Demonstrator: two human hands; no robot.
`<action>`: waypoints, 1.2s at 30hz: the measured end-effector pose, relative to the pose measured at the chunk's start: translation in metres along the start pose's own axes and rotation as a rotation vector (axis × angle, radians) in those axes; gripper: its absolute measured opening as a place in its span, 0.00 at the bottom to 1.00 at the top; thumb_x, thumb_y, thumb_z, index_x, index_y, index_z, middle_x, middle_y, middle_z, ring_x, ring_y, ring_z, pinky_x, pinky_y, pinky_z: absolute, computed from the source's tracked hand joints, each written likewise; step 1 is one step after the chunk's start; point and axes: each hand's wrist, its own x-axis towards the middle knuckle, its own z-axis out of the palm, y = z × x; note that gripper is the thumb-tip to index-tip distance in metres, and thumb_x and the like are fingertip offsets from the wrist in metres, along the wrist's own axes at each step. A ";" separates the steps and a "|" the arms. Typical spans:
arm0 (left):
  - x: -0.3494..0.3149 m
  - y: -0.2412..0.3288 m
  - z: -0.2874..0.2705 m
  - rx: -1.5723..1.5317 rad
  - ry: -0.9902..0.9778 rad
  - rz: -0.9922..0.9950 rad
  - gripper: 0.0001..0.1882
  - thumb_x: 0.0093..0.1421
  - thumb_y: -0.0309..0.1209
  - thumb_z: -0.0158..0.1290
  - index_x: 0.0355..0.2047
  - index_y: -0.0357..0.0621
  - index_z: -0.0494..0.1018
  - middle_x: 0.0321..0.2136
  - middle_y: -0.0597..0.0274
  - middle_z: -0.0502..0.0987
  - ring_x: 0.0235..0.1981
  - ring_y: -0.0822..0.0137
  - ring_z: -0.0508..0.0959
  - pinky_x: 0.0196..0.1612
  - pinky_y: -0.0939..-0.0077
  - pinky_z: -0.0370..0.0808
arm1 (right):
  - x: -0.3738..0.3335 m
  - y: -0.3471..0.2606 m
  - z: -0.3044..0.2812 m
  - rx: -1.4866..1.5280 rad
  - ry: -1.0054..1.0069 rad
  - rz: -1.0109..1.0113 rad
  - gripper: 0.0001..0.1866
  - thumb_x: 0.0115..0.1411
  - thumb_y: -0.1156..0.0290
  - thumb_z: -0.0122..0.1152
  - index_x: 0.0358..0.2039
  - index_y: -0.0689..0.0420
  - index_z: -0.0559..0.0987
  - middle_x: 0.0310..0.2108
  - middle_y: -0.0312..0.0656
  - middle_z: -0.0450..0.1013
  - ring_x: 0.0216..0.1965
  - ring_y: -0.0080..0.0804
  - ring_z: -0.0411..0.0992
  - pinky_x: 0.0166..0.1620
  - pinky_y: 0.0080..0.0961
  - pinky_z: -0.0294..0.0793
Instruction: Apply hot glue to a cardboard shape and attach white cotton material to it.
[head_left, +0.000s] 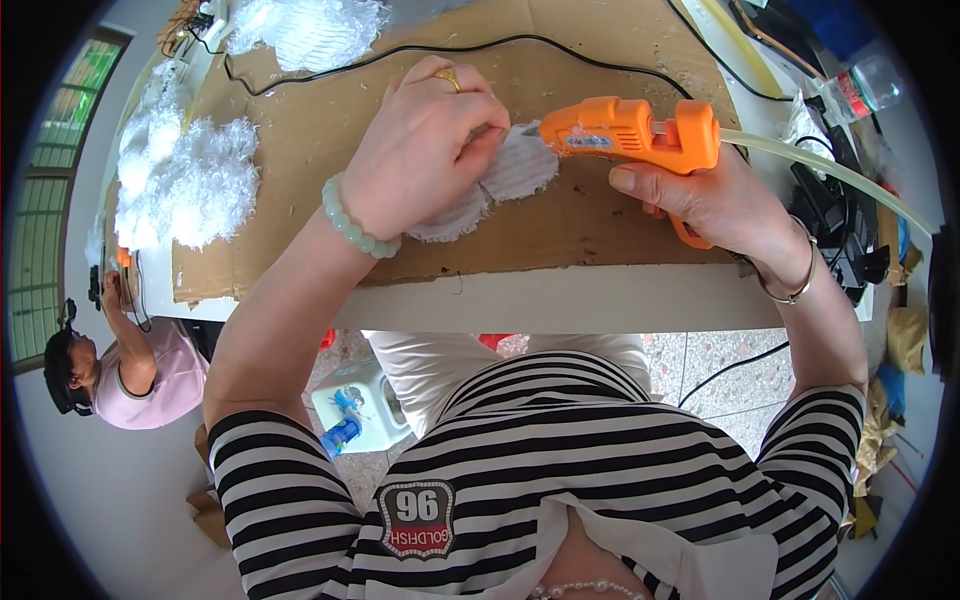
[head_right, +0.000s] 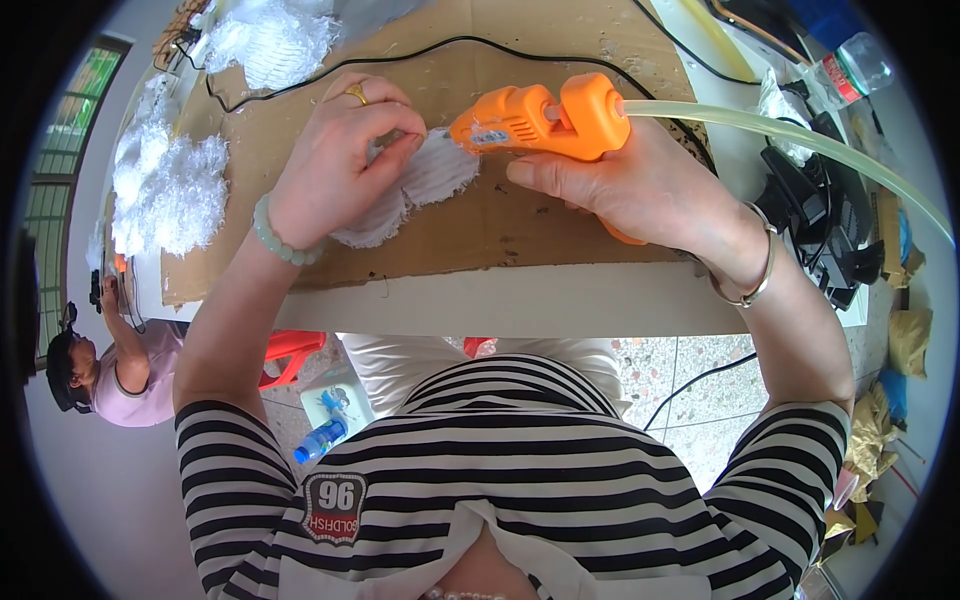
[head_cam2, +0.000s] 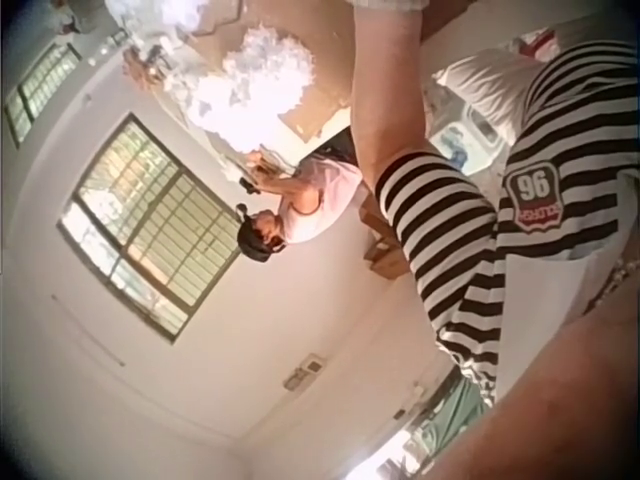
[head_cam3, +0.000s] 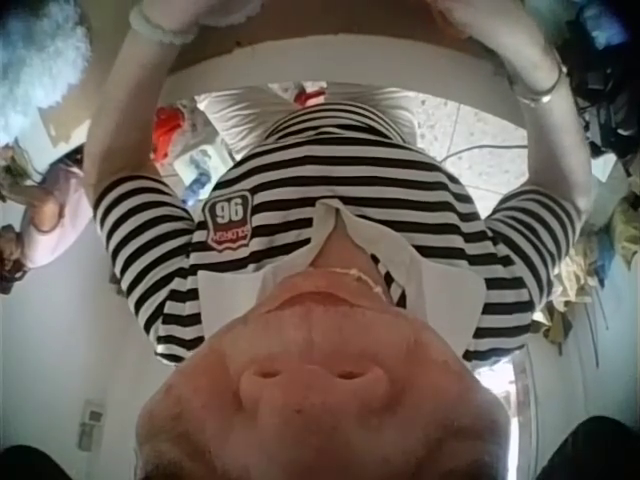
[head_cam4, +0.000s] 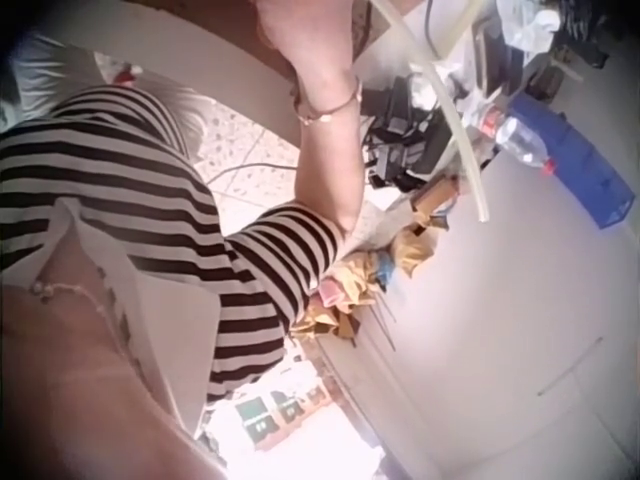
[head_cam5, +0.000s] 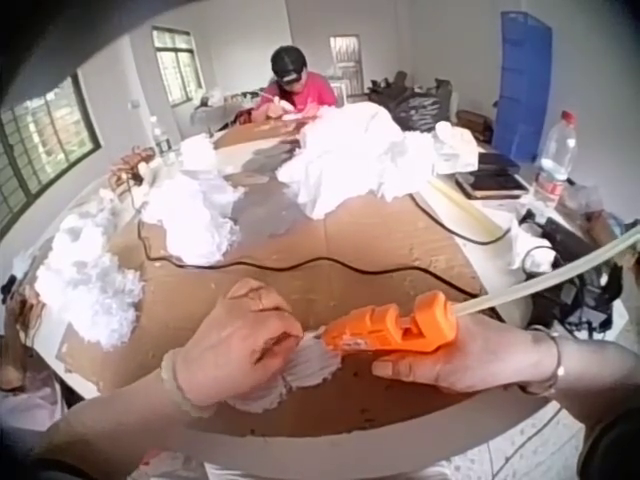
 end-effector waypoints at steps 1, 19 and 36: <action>-0.001 0.002 0.000 -0.001 0.000 0.001 0.02 0.46 0.22 0.52 0.21 0.43 0.71 0.21 0.64 0.72 0.31 0.59 0.72 0.44 0.65 0.65 | 0.000 0.001 0.001 0.012 -0.003 -0.008 0.17 0.53 0.59 0.64 0.33 0.59 0.73 0.20 0.31 0.68 0.22 0.17 0.66 0.26 0.15 0.65; -0.011 0.032 -0.012 0.317 -0.081 0.149 0.07 0.41 0.30 0.59 0.21 0.43 0.76 0.30 0.66 0.73 0.41 0.63 0.68 0.52 0.56 0.60 | 0.002 -0.003 -0.012 0.054 0.030 0.008 0.15 0.55 0.62 0.61 0.36 0.60 0.74 0.22 0.32 0.68 0.22 0.18 0.66 0.28 0.17 0.67; -0.019 0.025 -0.008 0.222 0.035 0.089 0.09 0.38 0.27 0.60 0.20 0.45 0.71 0.28 0.67 0.72 0.39 0.62 0.69 0.49 0.61 0.63 | -0.015 -0.004 -0.027 -0.006 -0.067 0.061 0.15 0.54 0.64 0.62 0.36 0.61 0.73 0.23 0.32 0.68 0.23 0.19 0.67 0.28 0.17 0.68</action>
